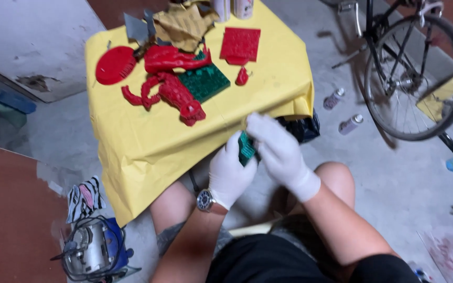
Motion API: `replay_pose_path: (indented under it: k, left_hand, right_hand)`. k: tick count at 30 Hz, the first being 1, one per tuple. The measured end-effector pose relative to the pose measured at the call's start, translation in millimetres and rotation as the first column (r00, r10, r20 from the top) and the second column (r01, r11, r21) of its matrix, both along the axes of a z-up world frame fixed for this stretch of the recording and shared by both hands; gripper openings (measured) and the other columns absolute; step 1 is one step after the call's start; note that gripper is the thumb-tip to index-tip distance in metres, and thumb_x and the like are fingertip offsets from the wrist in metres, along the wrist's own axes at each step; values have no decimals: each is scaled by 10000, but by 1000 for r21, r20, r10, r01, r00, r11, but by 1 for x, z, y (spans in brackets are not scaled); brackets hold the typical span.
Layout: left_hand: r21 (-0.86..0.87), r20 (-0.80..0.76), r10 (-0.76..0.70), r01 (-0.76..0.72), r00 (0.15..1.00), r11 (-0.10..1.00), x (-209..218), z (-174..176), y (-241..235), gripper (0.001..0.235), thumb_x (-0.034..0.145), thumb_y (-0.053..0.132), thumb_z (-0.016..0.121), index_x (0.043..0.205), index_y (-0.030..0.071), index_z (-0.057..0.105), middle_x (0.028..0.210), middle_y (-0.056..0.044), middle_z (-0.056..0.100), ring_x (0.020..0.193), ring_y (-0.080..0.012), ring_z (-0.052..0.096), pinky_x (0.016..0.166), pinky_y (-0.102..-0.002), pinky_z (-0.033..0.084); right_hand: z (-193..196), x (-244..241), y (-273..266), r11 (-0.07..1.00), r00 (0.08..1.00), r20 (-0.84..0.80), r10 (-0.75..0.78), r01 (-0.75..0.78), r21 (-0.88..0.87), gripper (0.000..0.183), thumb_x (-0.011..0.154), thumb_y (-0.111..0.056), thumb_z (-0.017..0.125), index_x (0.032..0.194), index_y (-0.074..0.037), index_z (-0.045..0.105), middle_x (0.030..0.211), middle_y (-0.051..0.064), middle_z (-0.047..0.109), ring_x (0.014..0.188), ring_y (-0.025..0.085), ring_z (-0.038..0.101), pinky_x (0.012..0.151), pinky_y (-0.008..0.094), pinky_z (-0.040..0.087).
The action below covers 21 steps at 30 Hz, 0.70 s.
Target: Sanding the surfaces of various 3D printed plastic parts to smooth them.
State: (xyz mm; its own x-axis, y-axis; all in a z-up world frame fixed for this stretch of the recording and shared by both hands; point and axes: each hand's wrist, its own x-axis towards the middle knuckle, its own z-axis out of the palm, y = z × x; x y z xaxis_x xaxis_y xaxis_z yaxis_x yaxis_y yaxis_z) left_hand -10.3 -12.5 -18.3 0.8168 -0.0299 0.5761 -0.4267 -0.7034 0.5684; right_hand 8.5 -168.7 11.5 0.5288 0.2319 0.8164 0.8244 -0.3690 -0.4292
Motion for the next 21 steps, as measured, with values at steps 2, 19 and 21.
replay_pose_path:
  k: [2,19,21]
  left_hand:
    - [-3,-14,2,-2,1000,1000,7,3,2,616,712,330,784,1271,132,616,806,-113,705,778,-337,737,655,-455,590]
    - [-641,-356,-588,268,726,719,7,34,25,611,804,189,820,1371,145,597,1222,-77,718,1178,-193,672,1029,-399,532]
    - [-800,-237,-718,288,655,527,9,41,31,585,828,73,782,1385,84,600,1227,-72,714,1144,-179,678,1020,-382,546]
  right_hand:
    - [0,12,-2,999,999,43,14,-12,-40,348,1032,-141,491,1299,-27,683,1376,198,649,1305,410,594,1187,539,389]
    - [32,20,-28,963,957,-127,260,-246,114,207,986,-12,632,1171,14,720,1263,221,705,1266,440,628,1125,603,444]
    - [32,16,-30,907,894,-170,414,-421,-3,240,1027,-51,555,1204,11,705,1327,213,680,1292,426,605,1119,607,427]
